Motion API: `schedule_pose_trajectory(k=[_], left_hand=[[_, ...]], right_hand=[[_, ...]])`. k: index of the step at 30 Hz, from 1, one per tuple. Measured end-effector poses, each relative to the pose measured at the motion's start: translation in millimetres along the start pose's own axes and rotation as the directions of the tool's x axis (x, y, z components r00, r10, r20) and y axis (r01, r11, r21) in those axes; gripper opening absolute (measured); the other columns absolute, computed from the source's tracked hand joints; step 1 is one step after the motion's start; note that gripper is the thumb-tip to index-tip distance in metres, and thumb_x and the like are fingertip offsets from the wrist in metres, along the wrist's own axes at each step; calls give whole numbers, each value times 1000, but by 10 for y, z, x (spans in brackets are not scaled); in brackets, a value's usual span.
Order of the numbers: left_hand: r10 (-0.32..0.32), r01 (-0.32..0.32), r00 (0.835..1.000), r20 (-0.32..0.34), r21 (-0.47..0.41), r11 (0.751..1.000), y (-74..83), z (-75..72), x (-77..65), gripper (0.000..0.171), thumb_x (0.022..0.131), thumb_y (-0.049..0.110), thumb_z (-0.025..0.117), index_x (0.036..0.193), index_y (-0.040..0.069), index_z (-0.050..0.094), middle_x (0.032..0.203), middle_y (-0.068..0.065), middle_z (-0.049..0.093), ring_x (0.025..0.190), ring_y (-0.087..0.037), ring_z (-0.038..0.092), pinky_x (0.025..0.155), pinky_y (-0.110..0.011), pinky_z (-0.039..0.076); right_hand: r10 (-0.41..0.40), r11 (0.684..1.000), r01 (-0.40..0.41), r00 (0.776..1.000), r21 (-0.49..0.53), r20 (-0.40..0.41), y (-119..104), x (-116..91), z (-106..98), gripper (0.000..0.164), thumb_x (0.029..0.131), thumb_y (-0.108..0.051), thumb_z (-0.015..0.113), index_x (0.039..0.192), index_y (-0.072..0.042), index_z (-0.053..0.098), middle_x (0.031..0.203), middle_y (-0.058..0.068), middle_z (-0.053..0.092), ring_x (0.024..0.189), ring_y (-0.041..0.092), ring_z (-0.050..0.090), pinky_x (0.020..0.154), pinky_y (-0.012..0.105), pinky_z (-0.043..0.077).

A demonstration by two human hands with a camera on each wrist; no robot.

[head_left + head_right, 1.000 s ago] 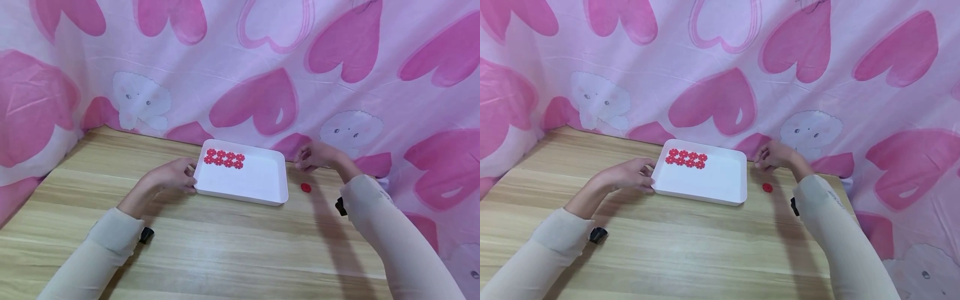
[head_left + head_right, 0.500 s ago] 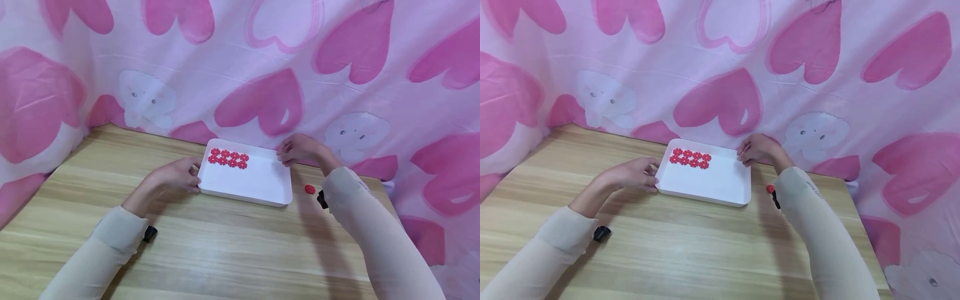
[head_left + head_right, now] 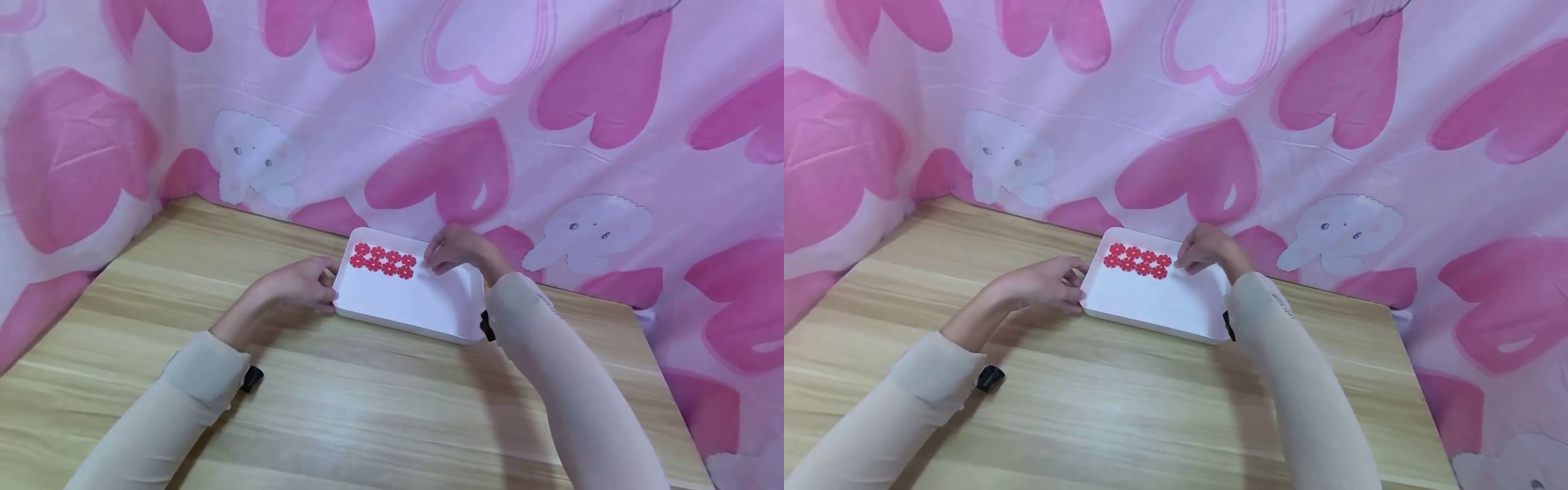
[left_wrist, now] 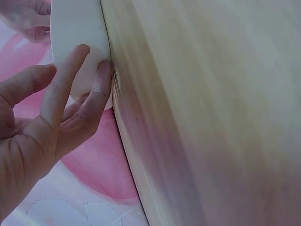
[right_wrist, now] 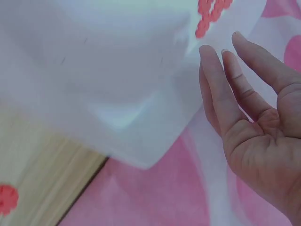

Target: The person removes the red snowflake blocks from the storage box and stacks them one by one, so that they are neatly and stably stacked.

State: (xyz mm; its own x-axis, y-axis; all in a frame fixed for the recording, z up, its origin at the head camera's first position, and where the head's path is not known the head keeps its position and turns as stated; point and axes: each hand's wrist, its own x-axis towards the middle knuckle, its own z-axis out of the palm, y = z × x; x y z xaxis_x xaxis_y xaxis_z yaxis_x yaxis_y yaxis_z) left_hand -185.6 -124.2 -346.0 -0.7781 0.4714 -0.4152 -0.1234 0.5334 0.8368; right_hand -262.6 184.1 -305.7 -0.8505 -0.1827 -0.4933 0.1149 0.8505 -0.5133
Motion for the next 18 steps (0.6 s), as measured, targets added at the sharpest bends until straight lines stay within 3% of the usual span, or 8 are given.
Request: schedule_pose_trajectory(k=[8,14,18], left_hand=[[10,-10,1000,-1,2,1000,-5,-10,10,51,105,-2,60,152,-12,41,125,-28,61,102,-26,73,93,-37,69],[7,-6,1000,-5,14,1000,6,-14,5,51,105,-2,61,151,-12,42,122,-26,60,100,-24,74,92,-36,69],[8,-7,1000,-8,23,1000,8,-14,4,51,105,-2,61,151,-12,42,121,-26,60,99,-24,74,91,-35,69]], right_hand=[[0,1000,0,1000,19,6,-133,137,221,17,98,-13,79,109,0,76,105,13,79,99,27,78,98,37,67],[-7,998,6,1000,-59,-16,-182,245,325,16,93,-13,85,92,-1,76,87,8,78,82,20,77,88,31,68],[13,996,-16,999,-89,-36,-219,295,391,17,91,-13,87,89,-2,73,85,7,75,81,20,77,84,30,69]])
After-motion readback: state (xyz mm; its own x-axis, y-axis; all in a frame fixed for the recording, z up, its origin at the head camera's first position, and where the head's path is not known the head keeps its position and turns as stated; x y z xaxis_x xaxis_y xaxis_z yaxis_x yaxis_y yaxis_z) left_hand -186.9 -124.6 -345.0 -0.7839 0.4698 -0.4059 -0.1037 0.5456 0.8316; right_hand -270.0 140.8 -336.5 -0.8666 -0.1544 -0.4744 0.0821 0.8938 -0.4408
